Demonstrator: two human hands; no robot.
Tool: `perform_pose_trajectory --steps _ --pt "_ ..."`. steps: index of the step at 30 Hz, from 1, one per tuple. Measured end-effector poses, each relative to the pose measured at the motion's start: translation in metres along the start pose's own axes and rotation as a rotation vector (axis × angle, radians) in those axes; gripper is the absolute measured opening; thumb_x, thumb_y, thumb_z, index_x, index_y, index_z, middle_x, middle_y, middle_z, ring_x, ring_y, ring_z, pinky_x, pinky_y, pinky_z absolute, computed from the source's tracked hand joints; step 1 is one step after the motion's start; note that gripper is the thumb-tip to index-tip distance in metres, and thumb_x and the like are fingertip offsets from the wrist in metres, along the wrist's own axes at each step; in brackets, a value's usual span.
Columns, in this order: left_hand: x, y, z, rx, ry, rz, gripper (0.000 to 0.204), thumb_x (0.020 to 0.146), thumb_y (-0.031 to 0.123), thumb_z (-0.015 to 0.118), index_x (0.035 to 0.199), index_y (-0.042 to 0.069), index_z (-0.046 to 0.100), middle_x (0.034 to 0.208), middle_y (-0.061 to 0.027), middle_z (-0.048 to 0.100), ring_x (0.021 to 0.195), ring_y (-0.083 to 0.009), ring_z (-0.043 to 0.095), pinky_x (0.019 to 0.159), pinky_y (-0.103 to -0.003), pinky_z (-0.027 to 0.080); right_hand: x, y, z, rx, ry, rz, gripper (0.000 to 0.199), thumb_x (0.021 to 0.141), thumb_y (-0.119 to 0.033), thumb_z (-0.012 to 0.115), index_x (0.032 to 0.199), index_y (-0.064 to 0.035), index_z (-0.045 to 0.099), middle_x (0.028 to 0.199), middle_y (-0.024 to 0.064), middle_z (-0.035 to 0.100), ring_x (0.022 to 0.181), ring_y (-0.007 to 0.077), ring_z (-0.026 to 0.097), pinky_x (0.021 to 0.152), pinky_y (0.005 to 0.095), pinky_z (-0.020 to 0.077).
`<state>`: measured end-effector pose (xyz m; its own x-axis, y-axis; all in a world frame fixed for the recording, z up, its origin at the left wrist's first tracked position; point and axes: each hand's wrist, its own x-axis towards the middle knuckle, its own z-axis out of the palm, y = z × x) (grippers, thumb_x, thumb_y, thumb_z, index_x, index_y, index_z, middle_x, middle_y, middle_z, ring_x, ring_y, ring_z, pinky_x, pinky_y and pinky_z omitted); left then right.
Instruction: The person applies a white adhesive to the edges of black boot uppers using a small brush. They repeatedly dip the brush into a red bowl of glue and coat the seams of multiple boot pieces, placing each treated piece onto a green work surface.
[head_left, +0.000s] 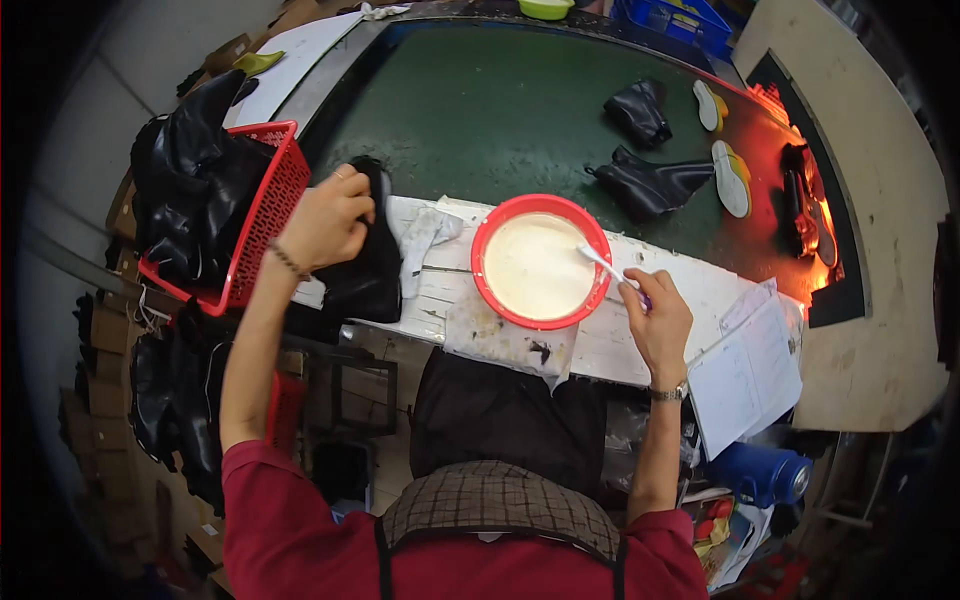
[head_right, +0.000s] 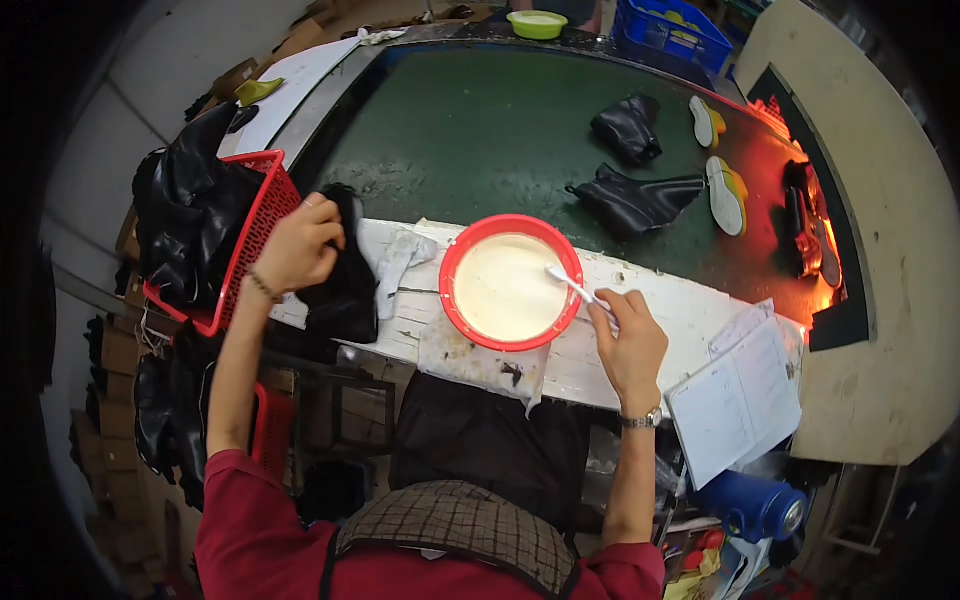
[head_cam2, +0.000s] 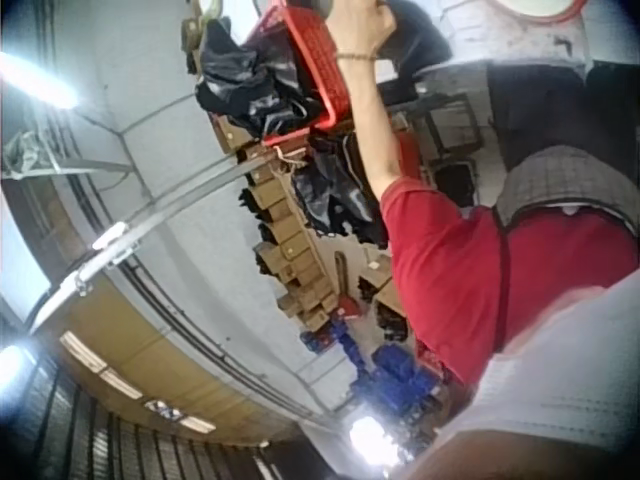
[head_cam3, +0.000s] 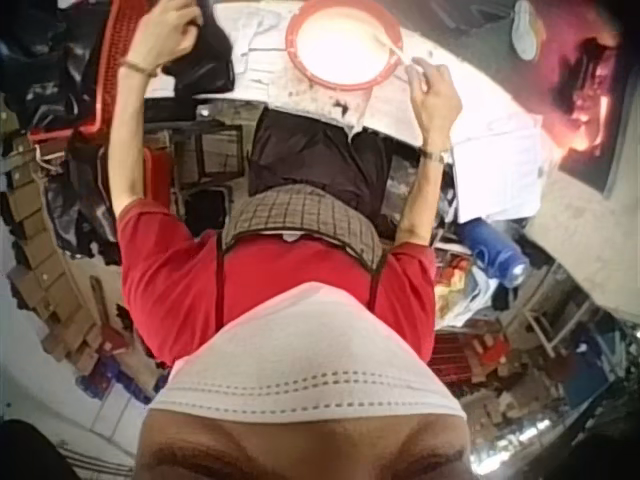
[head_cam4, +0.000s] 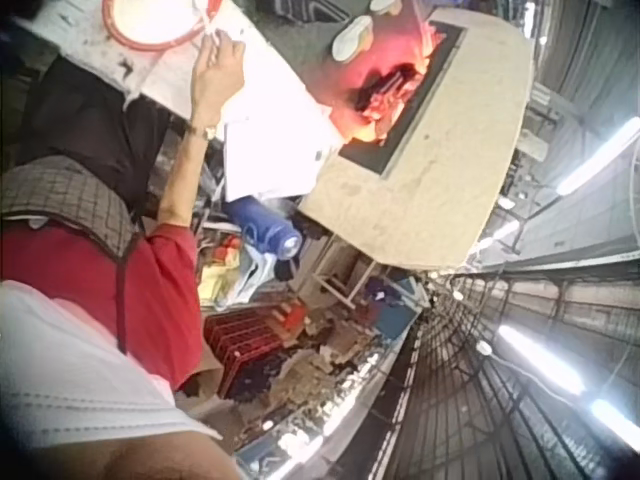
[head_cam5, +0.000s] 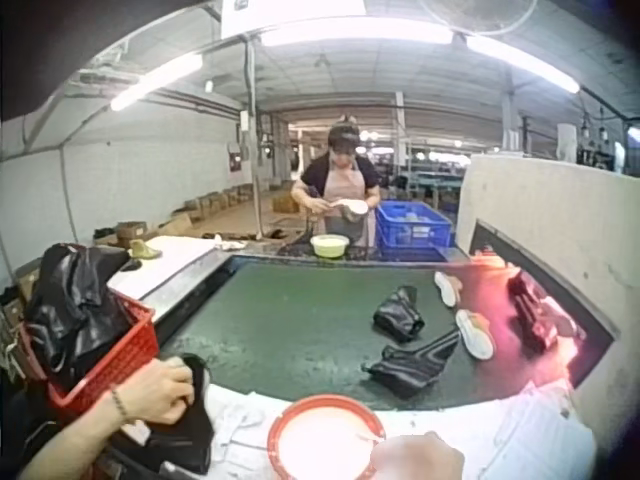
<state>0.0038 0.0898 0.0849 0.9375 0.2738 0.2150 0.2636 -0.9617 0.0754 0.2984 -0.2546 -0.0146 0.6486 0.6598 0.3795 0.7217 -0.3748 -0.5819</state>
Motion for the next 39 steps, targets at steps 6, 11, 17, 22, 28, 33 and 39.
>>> perform_pose_trajectory --steps 6,11,17,22,28,33,39 --pt "0.008 0.000 0.105 -0.112 0.378 -0.137 0.046 0.089 0.013 0.068 0.135 0.010 0.065 0.151 -0.0211 0.048 0.141 -0.0434 0.045 0.116 -0.049 0.038 0.008 -0.007 -0.009 -0.173 -0.086 -0.121 0.010 0.089 -0.022 0.075 0.093 -0.0130 0.077 0.087 0.0033 0.065 0.077 0.0240 0.068 0.064 0.0392 0.0518" --pt "-0.014 0.005 0.129 -0.237 0.077 -0.487 0.114 0.075 0.038 0.082 0.165 0.011 0.016 0.138 -0.0316 0.050 0.126 -0.0497 0.053 0.106 -0.053 0.046 0.008 -0.030 -0.016 -0.330 -0.209 -0.203 0.009 0.087 -0.020 0.075 0.090 -0.0118 0.076 0.084 0.0051 0.063 0.078 0.0248 0.068 0.065 0.0410 0.0529" --pt "-0.030 -0.020 0.112 -0.361 0.371 -0.470 0.082 0.077 0.012 0.070 0.152 -0.001 0.039 0.133 -0.0294 0.060 0.122 -0.0425 0.061 0.106 -0.045 0.049 -0.009 -0.033 -0.027 -0.092 -0.129 -0.003 0.017 0.089 -0.013 0.078 0.105 -0.0076 0.078 0.081 0.0068 0.063 0.066 0.0221 0.062 0.060 0.0337 0.0469" --pt "-0.017 0.029 0.037 -0.837 0.166 -0.564 0.052 0.077 0.011 0.083 0.123 -0.006 0.066 0.107 -0.0144 0.075 0.096 -0.0215 0.071 0.089 -0.034 0.056 -0.021 0.002 -0.011 0.191 -0.096 0.048 0.015 0.091 -0.004 0.075 0.105 -0.0017 0.078 0.081 0.0085 0.065 0.068 0.0156 0.061 0.060 0.0305 0.0448" --pt "-0.009 0.074 0.021 -1.103 -0.208 -0.592 0.038 0.076 0.006 0.090 0.108 -0.005 0.073 0.096 -0.0049 0.076 0.082 -0.0092 0.068 0.075 -0.027 0.057 0.003 -0.019 -0.002 0.277 0.039 -0.127 0.014 0.089 -0.005 0.078 0.103 -0.0029 0.078 0.088 0.0075 0.068 0.072 0.0162 0.062 0.062 0.0296 0.0456" --pt "-0.010 0.095 0.026 -1.299 -0.138 -0.544 0.038 0.077 0.004 0.089 0.110 -0.006 0.074 0.099 -0.0081 0.077 0.088 -0.0110 0.070 0.081 -0.029 0.059 0.001 -0.002 0.009 0.323 -0.003 0.001 0.017 0.086 -0.011 0.082 0.100 -0.0028 0.079 0.090 0.0071 0.069 0.080 0.0186 0.065 0.078 0.0306 0.0504" --pt "-0.024 0.113 0.027 -1.272 -0.006 -0.525 0.038 0.081 0.005 0.085 0.115 -0.006 0.072 0.099 -0.0082 0.077 0.089 -0.0120 0.071 0.082 -0.029 0.058 -0.013 0.028 0.013 0.041 0.079 -0.099 0.027 0.088 -0.010 0.079 0.114 -0.0012 0.075 0.100 0.0097 0.070 0.083 0.0177 0.067 0.076 0.0321 0.0531"
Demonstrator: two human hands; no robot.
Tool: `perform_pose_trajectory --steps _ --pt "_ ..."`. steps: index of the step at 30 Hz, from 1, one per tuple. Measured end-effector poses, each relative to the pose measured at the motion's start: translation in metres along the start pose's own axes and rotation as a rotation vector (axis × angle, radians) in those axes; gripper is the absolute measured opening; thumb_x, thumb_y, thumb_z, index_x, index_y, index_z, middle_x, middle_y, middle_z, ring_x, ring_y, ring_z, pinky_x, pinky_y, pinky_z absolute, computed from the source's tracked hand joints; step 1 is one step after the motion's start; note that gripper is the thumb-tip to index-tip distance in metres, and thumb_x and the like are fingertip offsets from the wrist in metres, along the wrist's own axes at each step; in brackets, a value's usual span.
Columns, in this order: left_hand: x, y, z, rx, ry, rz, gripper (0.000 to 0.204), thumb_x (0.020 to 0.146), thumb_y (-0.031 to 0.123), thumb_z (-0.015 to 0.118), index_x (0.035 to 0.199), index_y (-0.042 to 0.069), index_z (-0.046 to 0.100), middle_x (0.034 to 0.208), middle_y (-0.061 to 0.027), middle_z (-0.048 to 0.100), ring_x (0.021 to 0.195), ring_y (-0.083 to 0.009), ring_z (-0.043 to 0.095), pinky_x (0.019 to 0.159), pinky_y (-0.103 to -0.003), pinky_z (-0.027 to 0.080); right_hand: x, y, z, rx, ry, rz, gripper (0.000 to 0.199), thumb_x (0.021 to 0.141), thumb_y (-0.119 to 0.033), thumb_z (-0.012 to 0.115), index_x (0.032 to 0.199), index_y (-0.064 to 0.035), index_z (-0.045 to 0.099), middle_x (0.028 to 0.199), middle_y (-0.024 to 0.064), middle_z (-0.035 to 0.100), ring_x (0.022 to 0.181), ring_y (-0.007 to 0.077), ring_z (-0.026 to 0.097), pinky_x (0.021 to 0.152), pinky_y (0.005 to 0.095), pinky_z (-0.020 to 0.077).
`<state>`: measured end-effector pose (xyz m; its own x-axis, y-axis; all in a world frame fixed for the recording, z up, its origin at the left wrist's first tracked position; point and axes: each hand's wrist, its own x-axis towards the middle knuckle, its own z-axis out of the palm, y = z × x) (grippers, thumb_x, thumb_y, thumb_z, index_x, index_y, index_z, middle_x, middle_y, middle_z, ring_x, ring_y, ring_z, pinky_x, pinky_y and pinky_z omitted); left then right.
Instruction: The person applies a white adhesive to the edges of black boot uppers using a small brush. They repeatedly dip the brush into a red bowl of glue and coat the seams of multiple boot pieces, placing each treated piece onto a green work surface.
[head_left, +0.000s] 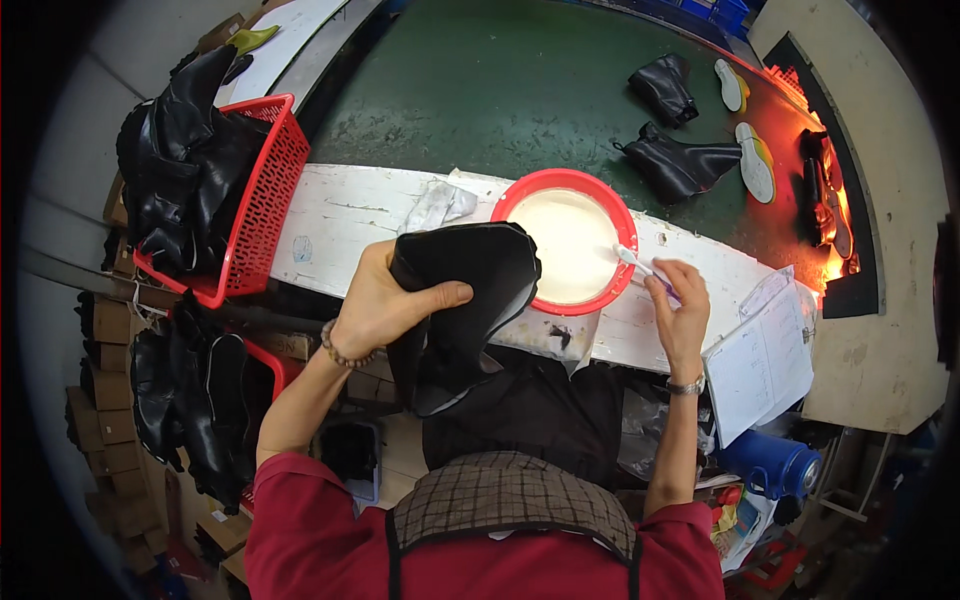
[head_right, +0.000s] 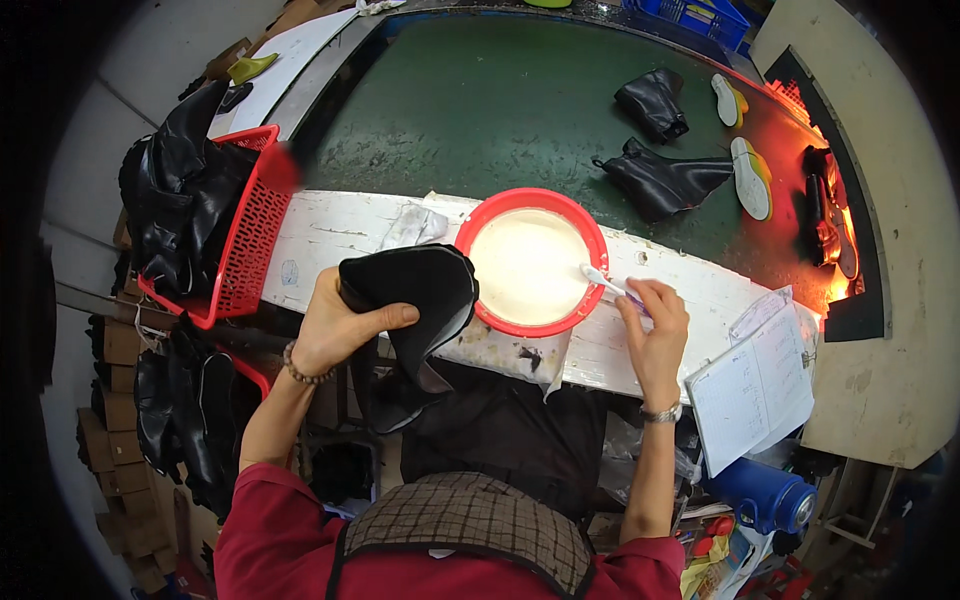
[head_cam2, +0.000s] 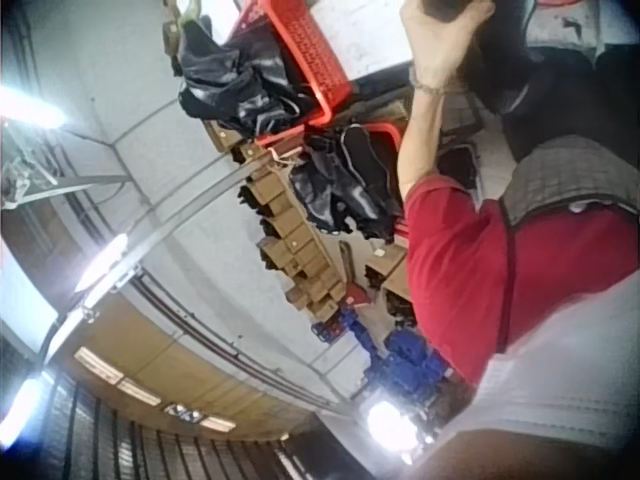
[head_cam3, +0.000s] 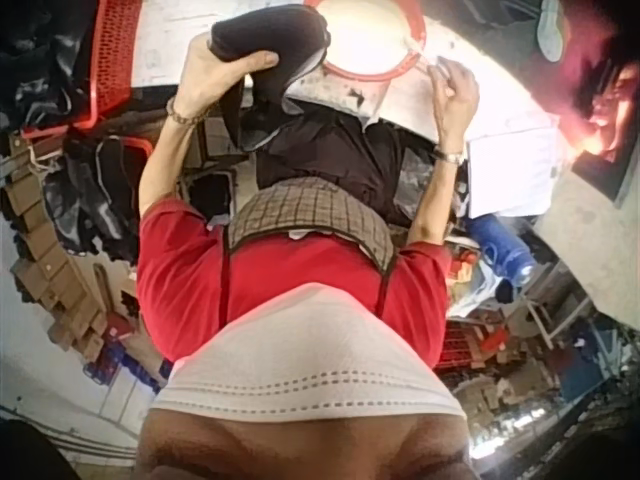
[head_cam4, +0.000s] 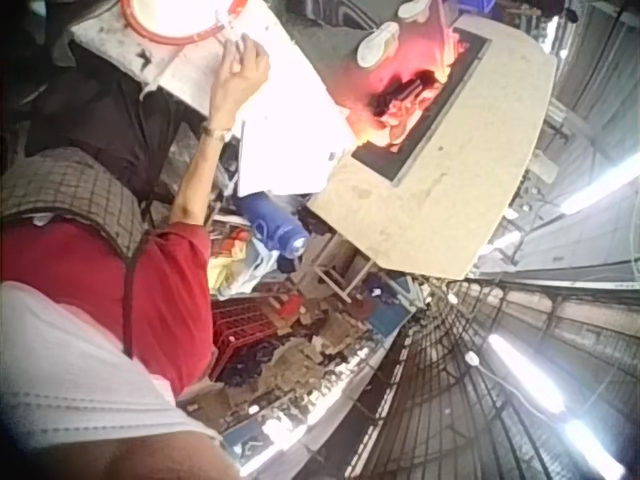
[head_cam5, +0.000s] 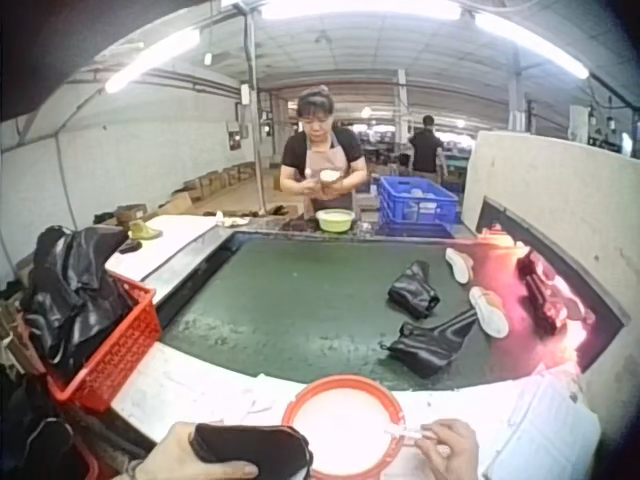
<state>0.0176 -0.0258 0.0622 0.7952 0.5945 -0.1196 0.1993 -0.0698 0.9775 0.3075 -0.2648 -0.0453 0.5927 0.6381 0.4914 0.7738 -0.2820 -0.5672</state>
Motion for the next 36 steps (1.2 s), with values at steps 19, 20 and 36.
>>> perform_pose_trajectory --steps 19,20,36 --pt "-0.007 -0.016 0.049 -0.097 -0.080 -0.172 0.034 0.085 0.015 0.086 0.114 -0.001 0.076 0.100 -0.0040 0.078 0.091 -0.0085 0.069 0.083 -0.027 0.056 -0.013 -0.139 0.031 0.920 -0.423 0.377 0.014 0.097 -0.011 0.073 0.094 0.0025 0.075 0.061 -0.0082 0.048 0.058 0.0001 0.038 0.049 0.0237 0.0263" --pt "-0.007 -0.020 0.053 -0.095 -0.060 -0.110 0.031 0.086 0.013 0.085 0.113 -0.002 0.077 0.098 -0.0042 0.078 0.091 -0.0084 0.069 0.082 -0.026 0.056 -0.012 -0.134 0.026 0.859 -0.450 0.349 0.013 0.096 -0.011 0.074 0.093 0.0024 0.075 0.062 -0.0076 0.050 0.058 0.0000 0.039 0.049 0.0231 0.0275" --pt "-0.001 -0.030 0.049 -0.151 -0.324 -0.277 0.047 0.085 0.020 0.086 0.122 -0.006 0.072 0.102 -0.0073 0.077 0.090 -0.0102 0.070 0.083 -0.027 0.058 -0.004 -0.084 0.014 0.512 -0.093 0.224 0.012 0.096 -0.009 0.072 0.103 0.0003 0.076 0.084 0.0041 0.071 0.074 0.0101 0.061 0.064 0.0265 0.0470"
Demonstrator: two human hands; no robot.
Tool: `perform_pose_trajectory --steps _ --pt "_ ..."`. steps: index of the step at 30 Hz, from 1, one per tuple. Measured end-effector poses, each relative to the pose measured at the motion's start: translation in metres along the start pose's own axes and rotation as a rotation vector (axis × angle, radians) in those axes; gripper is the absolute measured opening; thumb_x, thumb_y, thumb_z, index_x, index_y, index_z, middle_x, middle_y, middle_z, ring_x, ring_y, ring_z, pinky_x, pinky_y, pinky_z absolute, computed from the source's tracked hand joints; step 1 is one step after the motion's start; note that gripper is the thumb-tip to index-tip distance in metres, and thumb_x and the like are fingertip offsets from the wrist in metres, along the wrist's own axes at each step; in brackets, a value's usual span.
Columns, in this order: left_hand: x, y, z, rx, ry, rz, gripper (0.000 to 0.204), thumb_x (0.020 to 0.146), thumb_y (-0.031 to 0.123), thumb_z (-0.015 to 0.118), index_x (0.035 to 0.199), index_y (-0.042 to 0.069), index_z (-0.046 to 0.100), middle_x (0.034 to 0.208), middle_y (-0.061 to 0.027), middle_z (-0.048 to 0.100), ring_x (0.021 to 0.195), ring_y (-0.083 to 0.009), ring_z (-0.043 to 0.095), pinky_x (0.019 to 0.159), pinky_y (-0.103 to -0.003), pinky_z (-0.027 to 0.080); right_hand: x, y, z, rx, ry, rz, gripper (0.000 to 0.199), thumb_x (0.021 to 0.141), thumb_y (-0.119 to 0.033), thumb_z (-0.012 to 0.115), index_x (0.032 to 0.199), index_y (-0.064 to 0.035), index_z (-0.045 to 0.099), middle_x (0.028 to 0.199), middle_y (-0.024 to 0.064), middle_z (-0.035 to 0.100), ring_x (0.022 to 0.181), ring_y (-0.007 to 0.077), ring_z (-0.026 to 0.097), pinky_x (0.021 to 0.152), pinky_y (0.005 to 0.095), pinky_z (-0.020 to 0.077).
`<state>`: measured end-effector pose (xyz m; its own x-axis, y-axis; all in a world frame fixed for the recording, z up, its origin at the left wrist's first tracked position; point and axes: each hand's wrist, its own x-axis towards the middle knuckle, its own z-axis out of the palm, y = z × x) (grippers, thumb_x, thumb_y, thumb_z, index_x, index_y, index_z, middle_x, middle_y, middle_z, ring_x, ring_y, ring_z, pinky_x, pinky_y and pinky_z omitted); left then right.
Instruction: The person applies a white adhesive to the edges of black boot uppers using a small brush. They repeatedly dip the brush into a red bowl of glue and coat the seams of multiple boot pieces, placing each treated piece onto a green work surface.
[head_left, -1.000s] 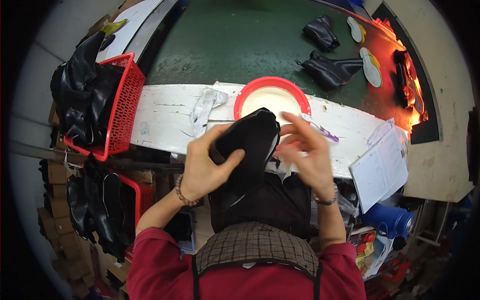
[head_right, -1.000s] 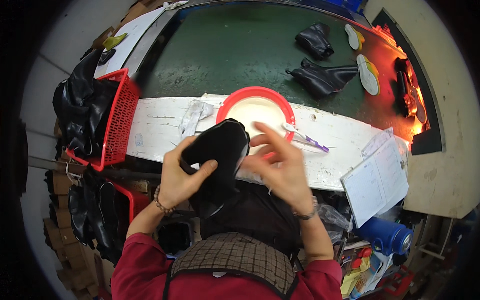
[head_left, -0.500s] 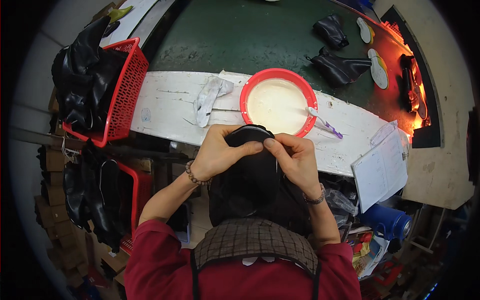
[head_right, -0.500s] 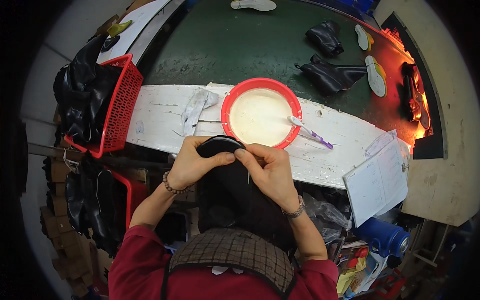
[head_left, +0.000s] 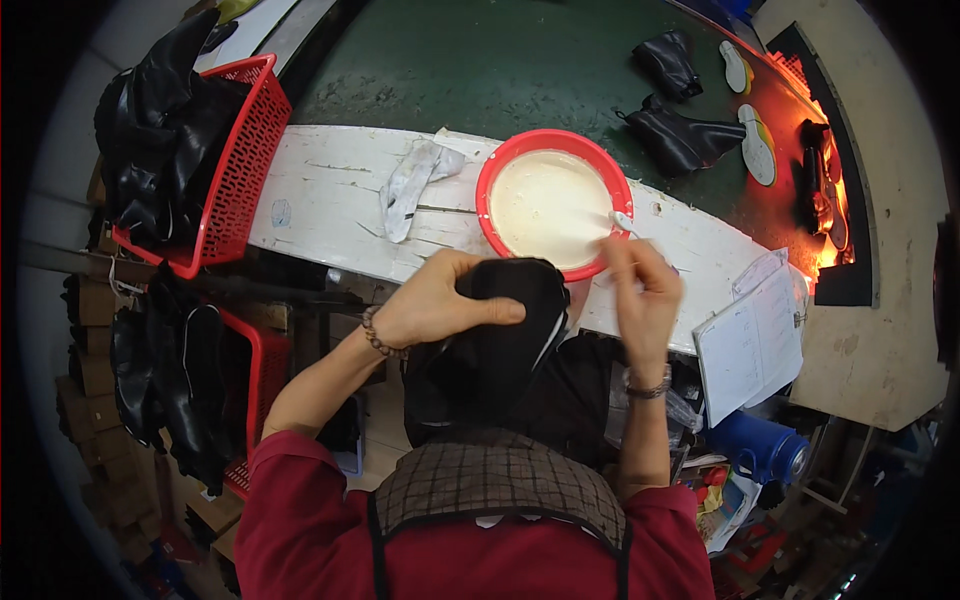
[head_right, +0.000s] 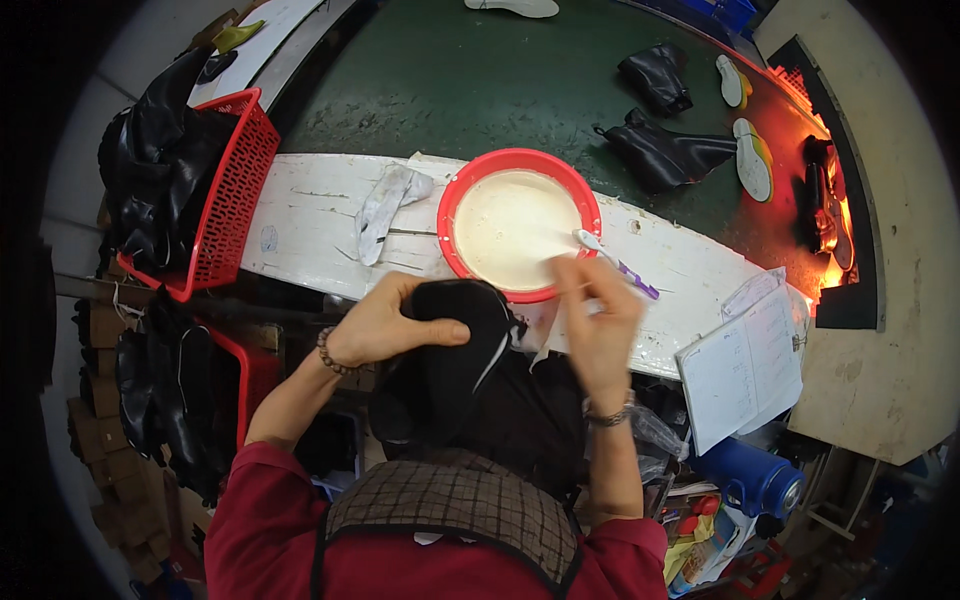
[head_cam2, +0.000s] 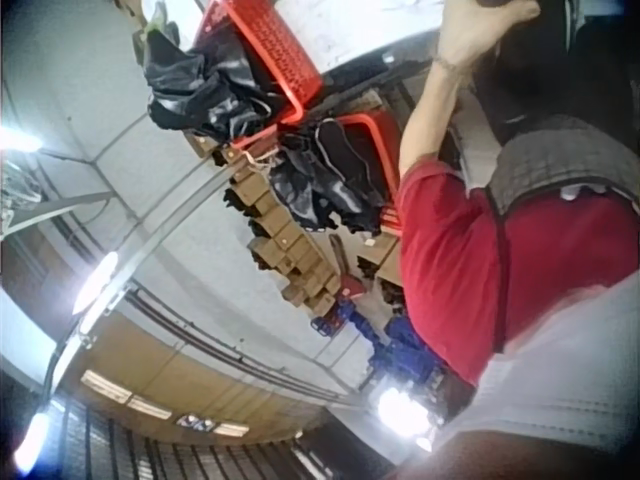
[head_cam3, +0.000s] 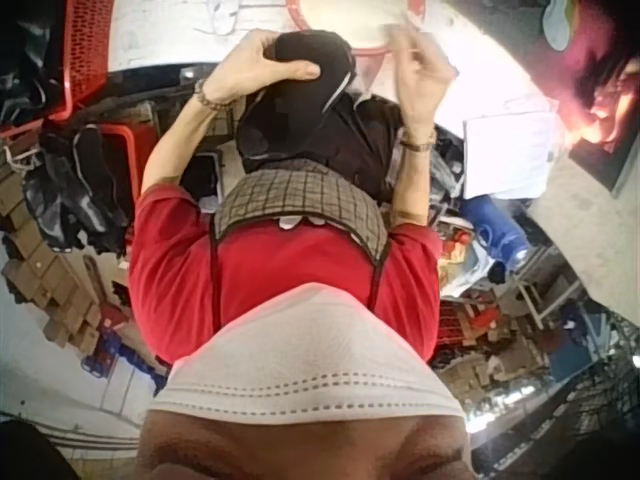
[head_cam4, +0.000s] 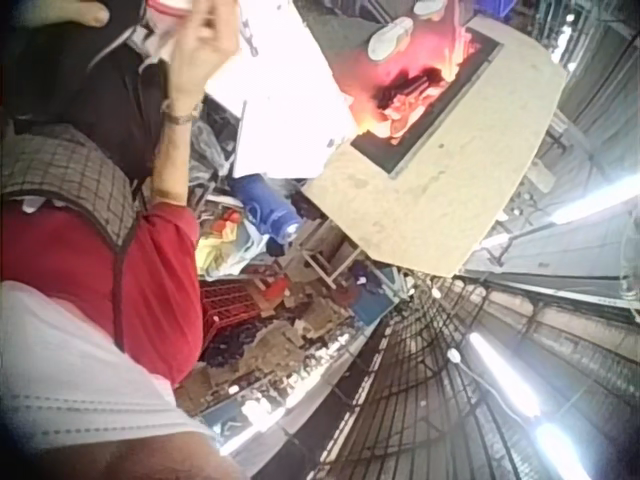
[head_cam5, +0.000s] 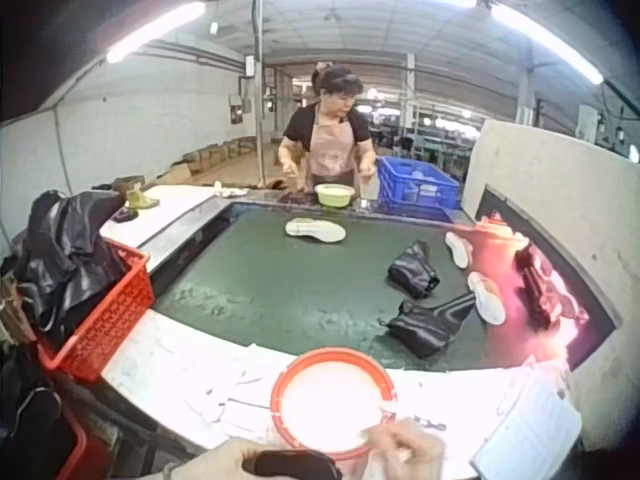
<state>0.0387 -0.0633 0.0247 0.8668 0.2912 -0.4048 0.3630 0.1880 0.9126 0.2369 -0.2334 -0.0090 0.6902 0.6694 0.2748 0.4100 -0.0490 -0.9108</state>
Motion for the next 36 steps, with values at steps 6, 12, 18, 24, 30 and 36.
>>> perform_pose_trajectory --steps 6,12,18,24,30,36 --pt "-0.002 0.022 -0.022 0.080 0.050 -0.060 0.036 0.085 0.017 0.087 0.110 -0.006 0.074 0.097 -0.0061 0.077 0.086 -0.0093 0.070 0.079 -0.026 0.057 0.017 0.080 -0.053 -0.379 -0.111 -0.049 0.027 0.097 -0.009 0.070 0.123 -0.0019 0.073 0.097 0.0067 0.070 0.085 0.0137 0.061 0.078 0.0287 0.0493" --pt "-0.001 0.024 -0.029 -0.046 0.001 -0.056 0.036 0.081 0.015 0.090 0.106 -0.007 0.075 0.094 -0.0062 0.077 0.084 -0.0095 0.070 0.076 -0.025 0.056 0.018 0.017 -0.047 -0.161 -0.092 -0.128 0.021 0.094 -0.002 0.072 0.114 -0.0017 0.076 0.087 0.0035 0.065 0.071 0.0083 0.053 0.061 0.0235 0.0401" --pt "0.001 0.032 -0.024 0.008 -0.074 -0.156 0.033 0.078 0.012 0.092 0.099 -0.005 0.075 0.091 -0.0067 0.077 0.082 -0.0100 0.070 0.073 -0.025 0.056 0.030 -0.031 -0.033 -0.035 -0.379 -0.190 0.020 0.085 -0.004 0.082 0.105 -0.0048 0.081 0.090 0.0020 0.067 0.071 0.0071 0.057 0.058 0.0219 0.0413" --pt "0.000 0.030 -0.025 0.029 -0.092 -0.164 0.032 0.080 0.008 0.089 0.105 -0.005 0.074 0.092 -0.0065 0.077 0.081 -0.0107 0.071 0.072 -0.025 0.056 0.044 -0.028 -0.017 -0.003 -0.336 -0.422 0.024 0.080 -0.001 0.084 0.104 -0.0048 0.081 0.089 0.0033 0.067 0.074 0.0096 0.061 0.062 0.0239 0.0481" --pt "-0.008 0.036 -0.035 0.020 0.061 -0.025 0.032 0.084 0.010 0.086 0.110 -0.004 0.074 0.096 -0.0059 0.077 0.084 -0.0099 0.071 0.076 -0.025 0.058 0.038 -0.023 -0.023 -0.048 -0.218 -0.227 0.030 0.077 -0.006 0.089 0.106 -0.0042 0.080 0.091 0.0026 0.066 0.070 0.0078 0.056 0.057 0.0221 0.0408" --pt "-0.003 0.032 -0.021 0.176 0.178 0.058 0.029 0.088 0.015 0.084 0.110 -0.002 0.076 0.097 -0.0041 0.077 0.086 -0.0073 0.068 0.077 -0.025 0.056 0.026 -0.050 0.021 -0.031 -0.172 -0.179 0.038 0.073 -0.010 0.093 0.108 -0.0044 0.079 0.087 0.0012 0.064 0.071 0.0082 0.057 0.057 0.0234 0.0420"
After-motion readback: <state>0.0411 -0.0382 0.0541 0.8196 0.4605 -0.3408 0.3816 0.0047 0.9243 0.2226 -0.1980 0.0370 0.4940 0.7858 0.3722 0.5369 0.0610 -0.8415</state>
